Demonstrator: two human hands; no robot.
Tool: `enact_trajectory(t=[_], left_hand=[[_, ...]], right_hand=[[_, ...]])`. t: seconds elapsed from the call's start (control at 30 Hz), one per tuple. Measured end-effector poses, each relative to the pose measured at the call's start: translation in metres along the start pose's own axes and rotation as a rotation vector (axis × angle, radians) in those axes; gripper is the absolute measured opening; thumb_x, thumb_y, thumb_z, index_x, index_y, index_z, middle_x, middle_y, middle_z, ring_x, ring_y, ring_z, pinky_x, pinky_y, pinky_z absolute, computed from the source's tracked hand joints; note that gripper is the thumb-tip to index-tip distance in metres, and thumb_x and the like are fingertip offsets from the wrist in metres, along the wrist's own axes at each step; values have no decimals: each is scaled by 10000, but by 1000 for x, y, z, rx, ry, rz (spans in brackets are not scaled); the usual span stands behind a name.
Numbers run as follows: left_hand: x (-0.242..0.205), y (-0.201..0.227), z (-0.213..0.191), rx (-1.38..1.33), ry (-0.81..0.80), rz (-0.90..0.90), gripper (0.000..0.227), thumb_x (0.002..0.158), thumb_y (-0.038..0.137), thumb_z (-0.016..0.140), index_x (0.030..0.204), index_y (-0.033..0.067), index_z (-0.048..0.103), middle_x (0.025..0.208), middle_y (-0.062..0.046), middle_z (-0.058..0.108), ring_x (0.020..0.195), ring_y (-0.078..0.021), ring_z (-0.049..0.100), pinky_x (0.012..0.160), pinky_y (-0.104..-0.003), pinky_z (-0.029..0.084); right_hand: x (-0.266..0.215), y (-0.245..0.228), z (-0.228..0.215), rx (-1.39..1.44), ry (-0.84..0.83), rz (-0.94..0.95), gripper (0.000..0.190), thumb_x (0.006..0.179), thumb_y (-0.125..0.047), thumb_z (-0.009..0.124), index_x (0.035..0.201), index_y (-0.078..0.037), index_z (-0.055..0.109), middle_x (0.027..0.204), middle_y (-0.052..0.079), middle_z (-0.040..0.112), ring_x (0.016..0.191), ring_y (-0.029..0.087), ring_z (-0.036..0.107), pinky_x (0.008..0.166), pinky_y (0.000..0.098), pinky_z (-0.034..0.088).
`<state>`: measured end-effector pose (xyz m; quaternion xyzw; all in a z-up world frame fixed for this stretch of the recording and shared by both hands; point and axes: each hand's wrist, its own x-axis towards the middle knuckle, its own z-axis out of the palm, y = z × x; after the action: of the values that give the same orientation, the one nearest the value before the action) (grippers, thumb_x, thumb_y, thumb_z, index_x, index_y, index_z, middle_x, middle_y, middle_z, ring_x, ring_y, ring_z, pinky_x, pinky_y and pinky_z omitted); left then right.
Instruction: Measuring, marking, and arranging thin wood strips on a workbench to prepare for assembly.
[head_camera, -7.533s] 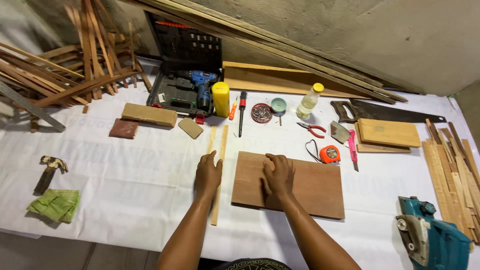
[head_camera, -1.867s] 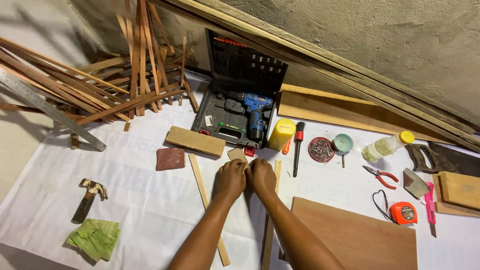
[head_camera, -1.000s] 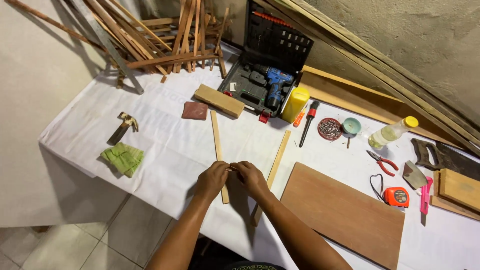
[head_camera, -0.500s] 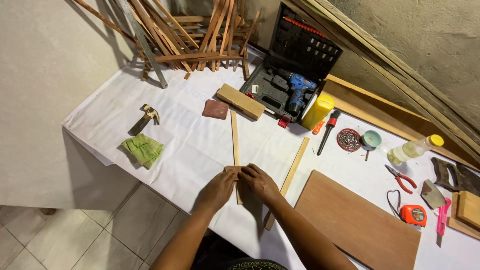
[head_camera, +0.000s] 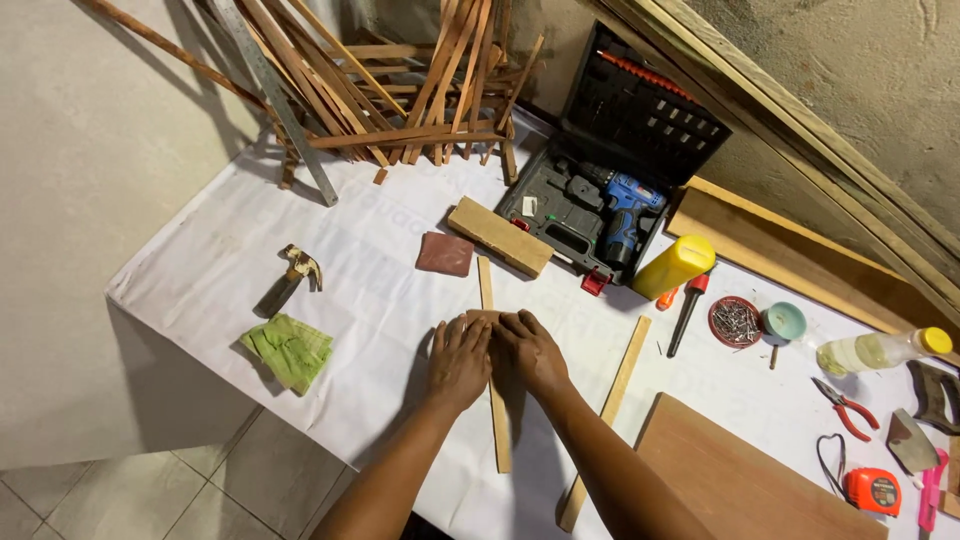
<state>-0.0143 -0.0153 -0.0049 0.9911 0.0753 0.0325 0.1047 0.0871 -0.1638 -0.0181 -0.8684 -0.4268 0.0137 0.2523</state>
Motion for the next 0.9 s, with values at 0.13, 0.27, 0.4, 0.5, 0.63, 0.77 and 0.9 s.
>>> enact_trajectory(t=[0.13, 0.27, 0.4, 0.5, 0.63, 0.77, 0.9], left_hand=[[49, -22, 4, 56, 12, 15, 590, 918, 314, 575, 1450, 64, 522, 1537, -92, 472, 1427, -331, 351, 1187, -571, 173], [78, -33, 1, 121, -16, 20, 584, 905, 305, 599, 1439, 72, 557, 1531, -64, 501, 1435, -292, 391, 1210, -548, 190], [75, -33, 4, 161, 46, 44, 562, 911, 276, 577, 1436, 73, 576, 1522, -59, 521, 1409, -307, 416, 1195, -552, 208], [58, -21, 10, 166, 28, 14, 533, 927, 232, 537, 1437, 80, 574, 1541, -56, 508, 1427, -287, 406, 1201, -554, 202], [16, -1, 17, 172, 13, -2, 520, 952, 217, 504, 1449, 76, 559, 1551, -48, 492, 1459, -287, 382, 1212, -555, 192], [-31, 28, 16, 147, 7, -29, 556, 933, 223, 520, 1468, 74, 524, 1564, -59, 466, 1454, -287, 365, 1200, -561, 181], [-79, 53, 11, 134, -40, -37, 569, 938, 236, 543, 1477, 56, 506, 1575, -75, 453, 1459, -295, 356, 1206, -552, 170]], right_hand=[[53, 2, -1, -64, -50, 33, 432, 895, -241, 632, 1301, -102, 687, 1395, 138, 618, 1348, 388, 514, 1181, 424, 393], [76, 15, 14, -151, -14, 56, 451, 922, -219, 595, 1356, -104, 644, 1461, 137, 578, 1367, 421, 478, 1110, 467, 388], [70, 6, 5, -183, -24, 37, 463, 938, -195, 583, 1391, -105, 617, 1492, 133, 556, 1385, 411, 473, 1097, 475, 403], [57, -1, -2, -225, -113, 47, 510, 875, -202, 603, 1378, -116, 612, 1472, 121, 548, 1385, 424, 434, 1091, 481, 385], [19, -7, -2, -257, -132, 11, 489, 901, -172, 582, 1388, -126, 608, 1494, 103, 549, 1407, 404, 437, 1108, 481, 384], [-30, -20, -6, -256, -147, -28, 510, 900, -156, 579, 1410, -123, 595, 1508, 107, 541, 1422, 389, 434, 1118, 469, 386], [-77, -41, -18, -202, -170, -21, 530, 880, -143, 591, 1408, -107, 595, 1510, 116, 525, 1406, 397, 418, 1109, 482, 369]])
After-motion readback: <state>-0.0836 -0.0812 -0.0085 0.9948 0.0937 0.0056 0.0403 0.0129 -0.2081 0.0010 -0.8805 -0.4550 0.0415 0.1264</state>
